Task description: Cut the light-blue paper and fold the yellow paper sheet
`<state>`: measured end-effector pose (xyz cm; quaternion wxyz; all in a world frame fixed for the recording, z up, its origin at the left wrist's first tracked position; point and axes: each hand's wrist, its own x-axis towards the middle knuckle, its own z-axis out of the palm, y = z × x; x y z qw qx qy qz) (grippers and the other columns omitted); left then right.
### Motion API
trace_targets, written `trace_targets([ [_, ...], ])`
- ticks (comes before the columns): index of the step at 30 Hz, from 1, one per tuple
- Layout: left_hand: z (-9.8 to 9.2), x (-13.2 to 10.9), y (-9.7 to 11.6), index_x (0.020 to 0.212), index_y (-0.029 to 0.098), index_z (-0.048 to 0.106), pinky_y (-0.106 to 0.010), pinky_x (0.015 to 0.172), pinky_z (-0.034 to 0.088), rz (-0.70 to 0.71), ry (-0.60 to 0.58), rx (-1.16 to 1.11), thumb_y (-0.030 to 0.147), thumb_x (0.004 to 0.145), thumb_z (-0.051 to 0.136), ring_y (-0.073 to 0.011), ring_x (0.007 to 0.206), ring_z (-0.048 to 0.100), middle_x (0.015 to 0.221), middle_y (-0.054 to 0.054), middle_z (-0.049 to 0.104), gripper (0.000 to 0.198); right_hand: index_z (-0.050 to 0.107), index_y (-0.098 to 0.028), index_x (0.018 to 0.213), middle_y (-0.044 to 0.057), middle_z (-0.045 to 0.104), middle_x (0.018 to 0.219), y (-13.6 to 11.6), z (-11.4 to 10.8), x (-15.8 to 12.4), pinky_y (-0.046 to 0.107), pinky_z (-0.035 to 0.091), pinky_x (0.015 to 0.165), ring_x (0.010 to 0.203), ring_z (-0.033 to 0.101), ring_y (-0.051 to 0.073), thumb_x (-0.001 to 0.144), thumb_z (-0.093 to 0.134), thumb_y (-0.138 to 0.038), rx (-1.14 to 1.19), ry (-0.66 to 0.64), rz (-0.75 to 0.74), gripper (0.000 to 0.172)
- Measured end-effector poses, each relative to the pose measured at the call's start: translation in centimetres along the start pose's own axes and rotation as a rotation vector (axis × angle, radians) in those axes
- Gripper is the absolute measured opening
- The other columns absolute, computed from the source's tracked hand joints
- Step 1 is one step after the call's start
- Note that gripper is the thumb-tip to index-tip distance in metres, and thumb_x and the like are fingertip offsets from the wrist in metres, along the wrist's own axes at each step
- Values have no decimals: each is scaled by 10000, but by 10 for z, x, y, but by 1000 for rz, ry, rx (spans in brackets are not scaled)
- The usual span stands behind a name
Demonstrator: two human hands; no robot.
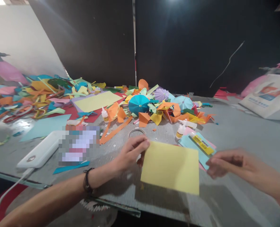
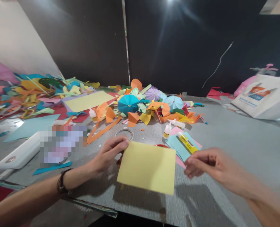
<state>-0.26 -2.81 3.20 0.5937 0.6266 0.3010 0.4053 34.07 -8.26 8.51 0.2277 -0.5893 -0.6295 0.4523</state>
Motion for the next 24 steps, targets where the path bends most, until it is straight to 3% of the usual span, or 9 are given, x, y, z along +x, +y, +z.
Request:
trace_targets([
  [3, -3, 6, -2, 820, 188, 498, -171, 404, 405, -37, 65, -99, 550, 975, 637, -70, 451, 503, 620, 69, 486, 417, 814, -292, 1114, 102, 817, 1146, 2, 3, 13, 440, 602, 987, 1104, 755, 328, 881, 670, -713, -78, 262, -109, 502],
  [5, -2, 8, -5, 826, 188, 495, -169, 402, 410, -63, 47, -127, 575, 959, 654, -69, 453, 511, 631, 67, 495, 439, 701, -338, 1347, 83, 720, 1388, -3, 14, 22, 470, 562, 1072, 1267, 681, 325, 893, 686, -673, -105, 270, -204, 564],
  [6, -2, 8, -7, 826, 187, 494, -169, 402, 411, -70, 37, -128, 587, 957, 653, -69, 451, 517, 631, 66, 500, 449, 674, -342, 1375, 83, 703, 1413, -7, 21, 27, 466, 585, 1037, 1263, 684, 324, 878, 716, -657, -95, 276, -214, 590],
  [9, 0, 8, -13, 844, 189, 498, -173, 408, 408, -66, 42, -108, 603, 972, 625, -74, 445, 535, 626, 61, 520, 451, 769, -267, 1143, 107, 817, 1114, -18, 38, 42, 426, 640, 872, 1015, 782, 316, 821, 795, -629, 44, 168, -137, 485],
  [12, -1, 9, -18, 863, 186, 510, -181, 433, 414, -85, 41, -117, 591, 976, 620, -80, 468, 555, 637, 48, 545, 435, 780, -232, 934, 106, 824, 954, -22, 46, 55, 396, 638, 760, 877, 787, 304, 786, 823, -628, 164, 211, -135, 425],
  [16, -2, 12, -23, 848, 175, 535, -172, 416, 379, -156, -3, -155, 534, 931, 687, -87, 488, 586, 638, 26, 579, 399, 751, -224, 920, 97, 800, 919, -16, 53, 63, 372, 621, 672, 809, 755, 279, 798, 802, -636, 201, 350, -189, 433],
  [21, 1, 11, -29, 829, 172, 549, -156, 361, 369, -184, -12, -183, 542, 914, 695, -85, 456, 587, 619, 36, 569, 407, 740, -215, 1005, 101, 797, 1014, -9, 71, 55, 398, 653, 734, 880, 764, 291, 769, 853, -559, 308, 335, -117, 433],
  [24, 1, 9, -31, 816, 165, 555, -153, 353, 374, -201, -42, -194, 547, 929, 675, -80, 452, 594, 649, 20, 591, 416, 741, -211, 965, 98, 792, 984, -5, 79, 47, 398, 650, 723, 862, 758, 287, 824, 809, -554, 242, 376, -128, 377],
])
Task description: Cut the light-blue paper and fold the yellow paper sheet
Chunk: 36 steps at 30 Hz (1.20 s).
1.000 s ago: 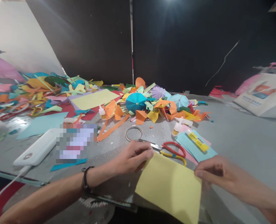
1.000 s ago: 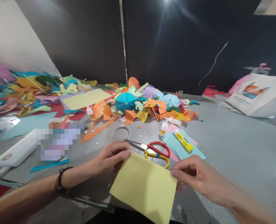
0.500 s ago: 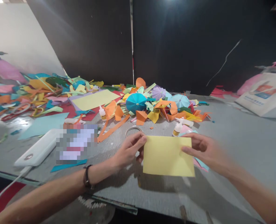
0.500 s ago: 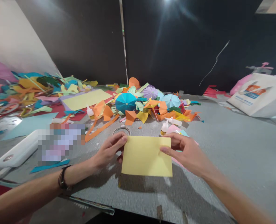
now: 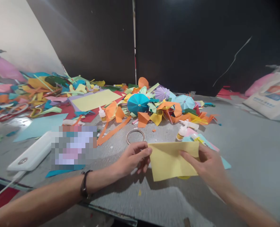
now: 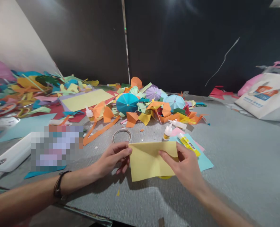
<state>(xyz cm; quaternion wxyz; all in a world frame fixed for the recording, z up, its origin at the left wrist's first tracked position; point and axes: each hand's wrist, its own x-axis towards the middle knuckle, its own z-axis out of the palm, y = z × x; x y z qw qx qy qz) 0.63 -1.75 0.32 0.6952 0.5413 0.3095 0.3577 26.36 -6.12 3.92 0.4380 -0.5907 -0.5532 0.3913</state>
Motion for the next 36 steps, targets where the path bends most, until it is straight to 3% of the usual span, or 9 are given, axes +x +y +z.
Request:
trace_targets([
  [3, -1, -1, 0, 818, 164, 562, -151, 344, 367, 1, 0, -17, 525, 948, 655, -80, 439, 584, 639, 15, 596, 396, 758, -237, 958, 99, 786, 988, 5, -1, -7, 405, 642, 749, 899, 749, 292, 939, 709, -487, -191, 57, -197, 256],
  [6, -3, -2, 0, 815, 164, 566, -141, 333, 352, 19, 19, -26, 507, 961, 640, -83, 425, 580, 599, 21, 580, 381, 772, -294, 1110, 76, 807, 1090, 13, -2, -11, 435, 630, 881, 980, 764, 290, 1015, 626, -319, -367, 90, -467, 176],
  [11, -3, 0, 1, 800, 163, 561, -141, 332, 375, -1, 3, -48, 509, 960, 633, -91, 411, 585, 574, 19, 579, 388, 523, -396, 1526, 21, 680, 1449, 26, -4, -14, 474, 569, 1069, 1302, 669, 263, 954, 529, -5, -422, -71, -880, 693],
  [13, -1, 2, 1, 818, 161, 573, -147, 332, 389, -14, 19, -57, 510, 943, 648, -96, 402, 582, 566, 22, 578, 379, 484, -327, 1565, 45, 645, 1494, 28, -4, -14, 477, 548, 1102, 1368, 620, 247, 908, 479, 44, -473, -140, -1024, 755],
  [16, 0, 3, 2, 807, 168, 560, -153, 322, 384, -25, 45, -83, 505, 919, 662, -99, 388, 576, 559, 20, 586, 369, 556, -196, 1502, 76, 647, 1491, 26, -2, -16, 441, 498, 1168, 1450, 535, 221, 863, 450, 58, -576, -225, -1170, 696],
  [22, 1, 3, 3, 807, 178, 543, -163, 332, 400, -30, 21, -113, 470, 937, 634, -113, 405, 602, 567, 8, 611, 332, 619, -124, 1398, 75, 626, 1517, 16, 7, -20, 432, 383, 1258, 1565, 355, 219, 771, 449, 54, -739, -320, -1235, 674],
  [26, 1, 4, 3, 846, 169, 560, -158, 332, 396, -45, -12, -157, 484, 958, 636, -110, 409, 606, 581, 4, 633, 343, 632, -140, 1370, 67, 629, 1514, 18, 10, -20, 428, 398, 1251, 1602, 262, 224, 857, 496, 23, -796, -298, -1239, 556],
  [31, -1, 6, 3, 933, 164, 574, -166, 320, 421, -88, -94, -250, 478, 959, 660, -130, 414, 630, 608, -4, 664, 327, 581, -106, 1425, 86, 571, 1569, 21, 7, -19, 414, 382, 1263, 1603, 261, 218, 811, 395, 119, -795, -268, -1209, 680],
  [36, 0, 6, 3, 998, 128, 625, -191, 361, 516, -105, -233, -237, 481, 961, 669, -172, 506, 714, 704, -63, 732, 358, 579, -82, 1420, 99, 588, 1551, 18, 4, -18, 375, 318, 1296, 1601, 260, 177, 810, 391, 119, -765, -242, -1204, 668],
])
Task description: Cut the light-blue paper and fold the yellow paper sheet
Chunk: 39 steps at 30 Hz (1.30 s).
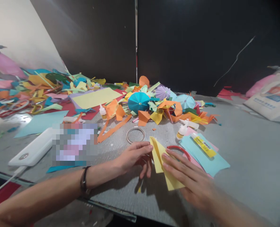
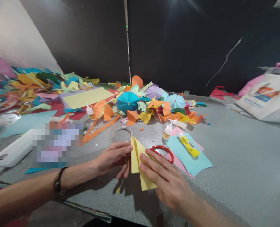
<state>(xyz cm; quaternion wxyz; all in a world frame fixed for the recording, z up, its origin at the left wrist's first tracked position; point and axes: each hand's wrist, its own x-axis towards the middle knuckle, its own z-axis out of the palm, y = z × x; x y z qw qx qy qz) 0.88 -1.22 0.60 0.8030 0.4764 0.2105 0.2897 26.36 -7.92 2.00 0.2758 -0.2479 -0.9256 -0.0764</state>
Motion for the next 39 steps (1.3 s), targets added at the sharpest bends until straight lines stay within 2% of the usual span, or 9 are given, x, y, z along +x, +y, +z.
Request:
trace_targets([
  [9, 1, -2, 1, 904, 130, 623, -167, 359, 453, 15, 37, 85, 510, 952, 694, -144, 457, 681, 578, -28, 683, 389, 551, -138, 1485, 88, 600, 1542, -5, 3, 0, 408, 417, 1250, 1552, 387, 223, 936, 468, 16, 107, 28, 53, 576],
  [13, 3, -5, 4, 808, 145, 603, -157, 343, 401, -8, 114, 157, 519, 919, 724, -117, 400, 627, 511, 4, 623, 408, 581, -274, 1438, 71, 710, 1406, -10, -1, 2, 362, 616, 1039, 1267, 698, 230, 1004, 579, -155, 316, 211, 468, 449],
  [15, 2, -6, 6, 772, 154, 594, -159, 332, 382, -5, 113, 176, 538, 891, 744, -101, 361, 578, 479, 27, 583, 429, 595, -326, 1394, 61, 750, 1329, -3, -9, 3, 360, 659, 938, 1166, 747, 237, 1026, 606, -257, 465, 300, 727, 375],
  [17, 0, -8, 8, 788, 153, 607, -158, 335, 371, -16, 79, 193, 550, 881, 747, -83, 348, 539, 481, 37, 567, 431, 623, -329, 1342, 69, 750, 1320, 12, -21, 4, 387, 641, 964, 1178, 737, 251, 1020, 634, -353, 612, 351, 820, 323],
  [20, 0, -12, 13, 776, 158, 601, -162, 340, 361, -82, -9, 271, 542, 904, 726, -70, 350, 496, 497, 47, 536, 423, 773, -289, 1092, 77, 797, 1166, 34, -37, 6, 376, 603, 1001, 1148, 734, 258, 954, 721, -473, 700, 193, 863, 236],
  [22, 3, -15, 16, 751, 164, 590, -167, 336, 371, -136, -57, 352, 538, 912, 719, -65, 350, 455, 496, 62, 494, 427, 777, -277, 1117, 89, 802, 1127, 39, -39, 9, 374, 624, 934, 1076, 754, 253, 950, 702, -540, 877, 69, 850, 321],
  [26, 13, -18, 15, 753, 163, 602, -158, 336, 374, -208, -160, 426, 556, 912, 708, -59, 375, 423, 518, 66, 487, 437, 745, -238, 1150, 91, 782, 1151, 18, -23, 19, 351, 620, 846, 1037, 751, 247, 894, 747, -574, 1096, -155, 885, 422],
  [30, 17, -15, 10, 748, 166, 602, -161, 335, 371, -222, -167, 438, 577, 896, 724, -66, 383, 466, 534, 55, 530, 454, 724, -191, 830, 30, 733, 780, -6, -7, 27, 260, 520, 597, 683, 685, 168, 861, 786, -534, 1078, -386, 1031, 350],
  [39, 12, -15, 8, 764, 157, 633, -160, 331, 357, -243, -151, 429, 615, 871, 738, -79, 361, 496, 479, 54, 540, 482, 756, -178, 850, 48, 728, 753, -5, -7, 24, 252, 457, 568, 645, 655, 164, 823, 788, -616, 1138, -379, 1134, 440],
])
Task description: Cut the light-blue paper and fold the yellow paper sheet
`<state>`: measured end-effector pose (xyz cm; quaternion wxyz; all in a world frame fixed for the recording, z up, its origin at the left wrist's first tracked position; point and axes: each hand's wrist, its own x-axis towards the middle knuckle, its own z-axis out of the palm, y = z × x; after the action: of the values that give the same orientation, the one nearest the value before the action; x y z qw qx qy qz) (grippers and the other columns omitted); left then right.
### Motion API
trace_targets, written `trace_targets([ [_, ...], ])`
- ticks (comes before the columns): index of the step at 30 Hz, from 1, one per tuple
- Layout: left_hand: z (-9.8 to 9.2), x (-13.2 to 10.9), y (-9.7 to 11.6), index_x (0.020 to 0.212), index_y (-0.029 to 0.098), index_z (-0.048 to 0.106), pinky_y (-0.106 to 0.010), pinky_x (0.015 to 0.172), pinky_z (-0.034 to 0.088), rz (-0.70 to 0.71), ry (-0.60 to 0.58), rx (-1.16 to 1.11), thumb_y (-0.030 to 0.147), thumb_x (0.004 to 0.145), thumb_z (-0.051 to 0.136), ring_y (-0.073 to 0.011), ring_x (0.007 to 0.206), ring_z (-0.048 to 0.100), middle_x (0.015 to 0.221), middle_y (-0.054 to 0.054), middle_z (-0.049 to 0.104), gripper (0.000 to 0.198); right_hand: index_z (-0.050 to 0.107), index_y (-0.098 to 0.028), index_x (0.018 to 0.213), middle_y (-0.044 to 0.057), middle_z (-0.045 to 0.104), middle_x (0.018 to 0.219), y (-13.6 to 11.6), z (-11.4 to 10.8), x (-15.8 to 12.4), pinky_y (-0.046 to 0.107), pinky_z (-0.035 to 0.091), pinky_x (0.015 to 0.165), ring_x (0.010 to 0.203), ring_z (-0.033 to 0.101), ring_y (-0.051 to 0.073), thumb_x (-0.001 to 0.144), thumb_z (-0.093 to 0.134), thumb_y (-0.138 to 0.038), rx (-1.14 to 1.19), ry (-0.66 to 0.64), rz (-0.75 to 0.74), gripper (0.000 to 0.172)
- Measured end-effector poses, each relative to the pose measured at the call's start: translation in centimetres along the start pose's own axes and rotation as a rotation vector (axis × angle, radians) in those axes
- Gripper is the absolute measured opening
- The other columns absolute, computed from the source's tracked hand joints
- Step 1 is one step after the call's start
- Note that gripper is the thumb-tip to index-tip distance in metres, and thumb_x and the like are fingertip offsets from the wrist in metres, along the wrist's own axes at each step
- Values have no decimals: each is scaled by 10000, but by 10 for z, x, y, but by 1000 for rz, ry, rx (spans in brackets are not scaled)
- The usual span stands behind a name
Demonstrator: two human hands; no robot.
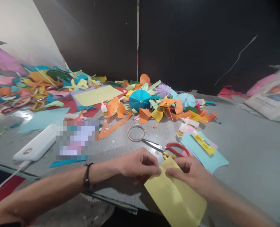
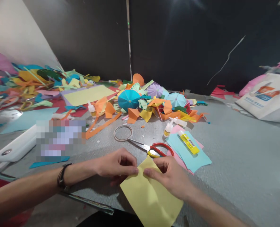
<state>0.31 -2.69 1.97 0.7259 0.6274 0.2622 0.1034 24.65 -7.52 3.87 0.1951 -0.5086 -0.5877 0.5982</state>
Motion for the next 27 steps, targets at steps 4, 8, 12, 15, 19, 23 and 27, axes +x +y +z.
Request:
trace_targets([
  [4, 0, 1, -2, 755, 158, 627, -167, 310, 372, -3, 1, -19, 621, 853, 753, -88, 352, 510, 492, 54, 544, 490, 752, -168, 852, 49, 715, 775, 2, 1, 0, 244, 451, 561, 674, 638, 165, 837, 767, -629, -32, 1, -22, 462],
  [8, 1, 1, -2, 734, 162, 612, -157, 307, 367, -5, 9, -19, 615, 856, 751, -79, 343, 508, 477, 64, 526, 490, 745, -165, 879, 49, 712, 795, 2, 2, 0, 245, 461, 572, 689, 633, 163, 858, 739, -647, -50, 5, -37, 483],
  [12, 3, 1, 0, 740, 166, 607, -150, 310, 367, -9, -14, -18, 593, 873, 743, -74, 344, 512, 484, 67, 531, 468, 723, -188, 912, 52, 715, 865, -2, 3, 0, 253, 485, 619, 760, 642, 172, 894, 687, -671, -31, 16, -108, 484],
  [15, 7, 1, 2, 712, 171, 583, -144, 319, 361, -14, -32, -7, 569, 900, 723, -68, 339, 507, 473, 65, 535, 462, 696, -192, 828, 28, 664, 780, -3, 5, 0, 245, 449, 572, 698, 598, 155, 890, 680, -690, -18, 56, -120, 502],
  [19, 9, 1, 1, 699, 170, 574, -140, 327, 334, 2, -21, -2, 561, 920, 709, -60, 319, 481, 432, 67, 516, 469, 692, -182, 783, 28, 648, 727, -1, 5, 0, 251, 419, 536, 640, 574, 148, 843, 709, -728, 46, 75, -73, 550],
  [23, 8, 2, -1, 721, 173, 584, -152, 312, 337, 11, -20, -14, 602, 897, 722, -72, 318, 486, 430, 72, 504, 484, 709, -179, 805, 31, 652, 745, -1, 4, -1, 249, 426, 548, 655, 570, 147, 852, 706, -723, 29, 94, -79, 545],
  [27, 10, 3, -1, 714, 174, 581, -154, 309, 349, 16, -16, -26, 607, 886, 731, -76, 315, 487, 425, 69, 511, 489, 710, -181, 790, 21, 635, 723, -1, 5, -1, 247, 418, 551, 652, 552, 142, 869, 700, -703, 9, 136, -104, 527],
])
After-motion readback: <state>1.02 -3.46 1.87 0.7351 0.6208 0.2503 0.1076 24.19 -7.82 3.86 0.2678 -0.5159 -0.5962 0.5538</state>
